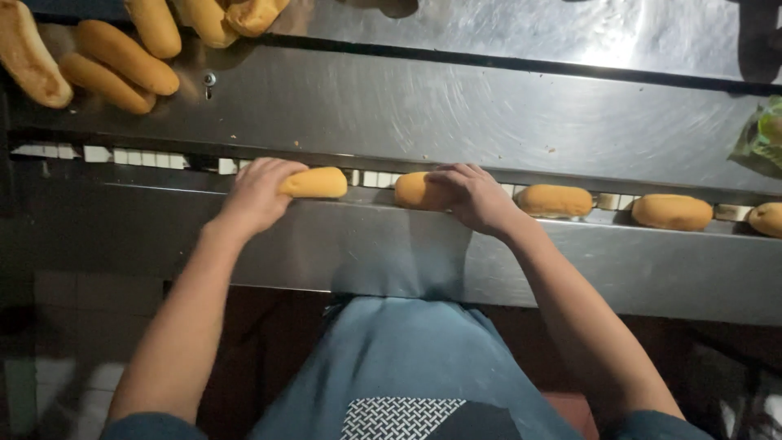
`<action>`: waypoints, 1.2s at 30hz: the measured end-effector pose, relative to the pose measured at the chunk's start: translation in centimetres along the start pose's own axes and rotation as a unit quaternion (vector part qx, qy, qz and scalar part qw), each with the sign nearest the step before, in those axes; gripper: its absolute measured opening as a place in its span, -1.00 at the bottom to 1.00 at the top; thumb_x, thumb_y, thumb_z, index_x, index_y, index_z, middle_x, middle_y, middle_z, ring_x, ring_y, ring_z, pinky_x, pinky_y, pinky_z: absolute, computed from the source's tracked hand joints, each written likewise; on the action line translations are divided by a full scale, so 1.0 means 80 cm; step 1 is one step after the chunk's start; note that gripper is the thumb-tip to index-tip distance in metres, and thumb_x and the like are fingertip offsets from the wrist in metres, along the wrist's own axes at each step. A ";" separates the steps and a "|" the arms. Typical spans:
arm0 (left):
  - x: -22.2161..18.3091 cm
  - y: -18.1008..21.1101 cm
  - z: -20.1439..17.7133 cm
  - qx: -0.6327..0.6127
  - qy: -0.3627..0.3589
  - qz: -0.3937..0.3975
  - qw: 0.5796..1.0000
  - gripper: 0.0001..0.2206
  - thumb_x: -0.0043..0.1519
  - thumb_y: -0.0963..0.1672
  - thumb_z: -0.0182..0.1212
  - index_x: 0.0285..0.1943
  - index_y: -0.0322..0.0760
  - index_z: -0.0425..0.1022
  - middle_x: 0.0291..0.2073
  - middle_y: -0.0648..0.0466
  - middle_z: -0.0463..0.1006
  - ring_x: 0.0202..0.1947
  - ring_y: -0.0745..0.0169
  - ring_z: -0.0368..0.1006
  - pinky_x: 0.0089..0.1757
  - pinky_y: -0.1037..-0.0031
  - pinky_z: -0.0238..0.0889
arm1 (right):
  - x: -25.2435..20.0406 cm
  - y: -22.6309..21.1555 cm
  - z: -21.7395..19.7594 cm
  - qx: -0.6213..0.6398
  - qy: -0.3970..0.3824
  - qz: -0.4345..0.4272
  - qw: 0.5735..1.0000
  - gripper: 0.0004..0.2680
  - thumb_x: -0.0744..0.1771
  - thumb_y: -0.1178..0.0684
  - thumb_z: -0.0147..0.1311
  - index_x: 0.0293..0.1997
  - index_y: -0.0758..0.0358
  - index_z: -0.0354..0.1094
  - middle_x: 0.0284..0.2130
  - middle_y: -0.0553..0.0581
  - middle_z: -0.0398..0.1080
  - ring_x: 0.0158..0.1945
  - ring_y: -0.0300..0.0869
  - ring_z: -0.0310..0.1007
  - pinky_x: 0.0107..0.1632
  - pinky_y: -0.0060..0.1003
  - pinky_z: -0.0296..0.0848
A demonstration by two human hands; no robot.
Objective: Placing individual bread rolls from a pile into the slots of a moving conveyor belt in a bakery production line.
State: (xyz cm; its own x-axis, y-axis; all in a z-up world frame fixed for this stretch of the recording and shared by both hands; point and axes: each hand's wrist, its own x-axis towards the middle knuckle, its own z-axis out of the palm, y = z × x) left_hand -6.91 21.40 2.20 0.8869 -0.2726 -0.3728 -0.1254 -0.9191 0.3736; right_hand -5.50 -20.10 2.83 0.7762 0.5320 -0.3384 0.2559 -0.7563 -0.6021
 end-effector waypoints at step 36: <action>0.611 0.447 0.046 -0.285 0.321 0.113 0.896 -0.26 0.18 -0.08 0.47 0.46 -0.07 0.02 0.34 -0.12 0.34 0.36 -0.25 0.31 0.23 0.05 0.27 | 0.150 0.299 -0.296 0.183 0.458 -0.014 0.870 -0.72 0.29 0.09 0.07 0.09 0.16 0.14 -0.07 0.15 0.24 -0.02 -0.13 0.32 -0.10 -0.26 0.38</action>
State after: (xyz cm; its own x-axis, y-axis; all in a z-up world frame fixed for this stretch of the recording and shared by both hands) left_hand 30.31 -25.84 -5.82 0.9635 -0.0450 0.2641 -0.2486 -0.5174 0.8188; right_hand 23.59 -40.83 1.49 0.9486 -0.1053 0.2986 0.2127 -0.4864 -0.8474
